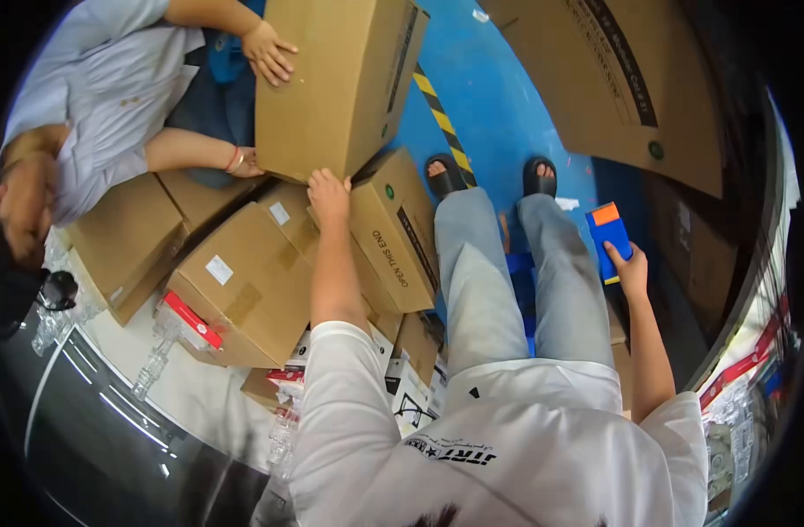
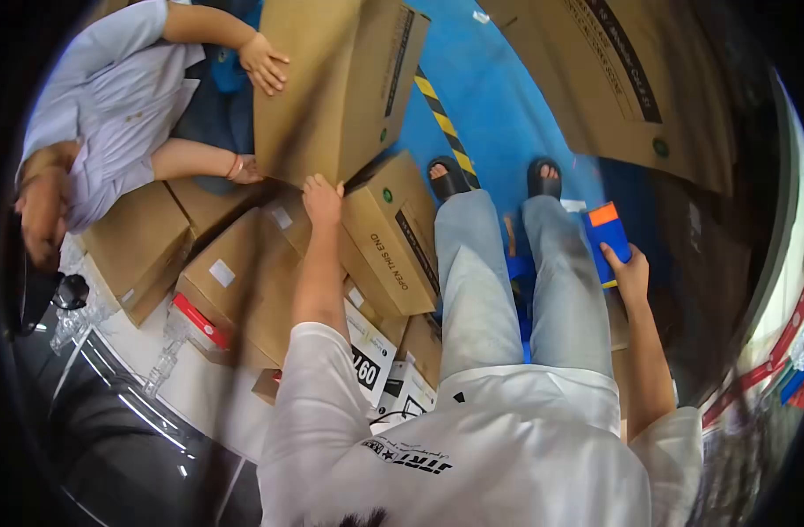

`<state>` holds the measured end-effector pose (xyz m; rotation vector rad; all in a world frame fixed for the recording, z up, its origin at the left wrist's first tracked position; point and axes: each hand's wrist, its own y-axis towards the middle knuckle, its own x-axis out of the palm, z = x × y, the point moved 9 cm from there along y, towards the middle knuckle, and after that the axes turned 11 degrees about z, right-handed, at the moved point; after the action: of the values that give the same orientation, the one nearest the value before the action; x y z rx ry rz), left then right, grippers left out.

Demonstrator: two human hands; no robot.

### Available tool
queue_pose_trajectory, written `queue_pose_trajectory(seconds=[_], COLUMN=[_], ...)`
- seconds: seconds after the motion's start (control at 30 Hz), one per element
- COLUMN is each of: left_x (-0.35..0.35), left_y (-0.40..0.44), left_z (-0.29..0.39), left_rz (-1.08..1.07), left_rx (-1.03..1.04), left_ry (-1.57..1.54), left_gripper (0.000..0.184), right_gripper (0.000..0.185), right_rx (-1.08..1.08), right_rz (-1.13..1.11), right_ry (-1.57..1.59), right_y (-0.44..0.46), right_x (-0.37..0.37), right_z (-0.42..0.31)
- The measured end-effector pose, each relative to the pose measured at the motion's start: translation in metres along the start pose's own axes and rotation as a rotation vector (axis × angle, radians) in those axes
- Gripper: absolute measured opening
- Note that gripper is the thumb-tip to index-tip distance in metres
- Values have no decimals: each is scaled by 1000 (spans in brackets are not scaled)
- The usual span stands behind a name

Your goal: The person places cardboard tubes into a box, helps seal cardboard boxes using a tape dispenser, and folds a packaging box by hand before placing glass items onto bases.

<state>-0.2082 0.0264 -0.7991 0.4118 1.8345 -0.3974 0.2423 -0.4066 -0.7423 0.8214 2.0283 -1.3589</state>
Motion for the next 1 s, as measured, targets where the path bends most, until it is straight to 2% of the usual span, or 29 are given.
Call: queue_pose_trajectory(seconds=[0.2,0.23,0.33,0.47,0.53,0.6,0.67,0.7,0.77,0.8,0.9,1.0], left_x=[35,28,-3,-47,-69,-96,-55,-96,-201,-236,-315,-364], left_y=[-1,2,4,-14,-34,-68,-117,-120,-134,-134,-137,-135], left_z=[-9,-6,1,-2,0,3,-5,-1,13,12,22,16], left_rz=[-108,-102,-287,-212,-315,-179,-274,-233,-206,-169,-209,-188], left_rx=[-31,-32,-28,-42,-128,-164,-490,-500,-960,-945,-852,-752], left_ry=[342,337,213,134,-69,-389,-1170,-1197,-2006,-2035,-2495,-2539], left_gripper=[42,42,37,34,33,33,36,36,40,40,40,41], right_gripper=[47,47,47,47,48,50,54,54,59,61,64,68], right_rx=[34,13,-22,-104,-144,-183,-203,-244,-204,-200,-168,-123], right_rz=[-37,-28,-17,15,72,92,114,137,116,128,127,126], right_ry=[61,61,57,51,46,27,3,1,-131,-182,-323,-454], right_y=[-15,-17,-31,-49,-59,-59,-52,-48,-46,-44,-40,-54], right_x=[30,35,34,7,-20,-41,-60,-70,-78,-83,-98,-117], right_z=[13,15,5,-28,-44,-52,-51,-51,-26,-13,26,42])
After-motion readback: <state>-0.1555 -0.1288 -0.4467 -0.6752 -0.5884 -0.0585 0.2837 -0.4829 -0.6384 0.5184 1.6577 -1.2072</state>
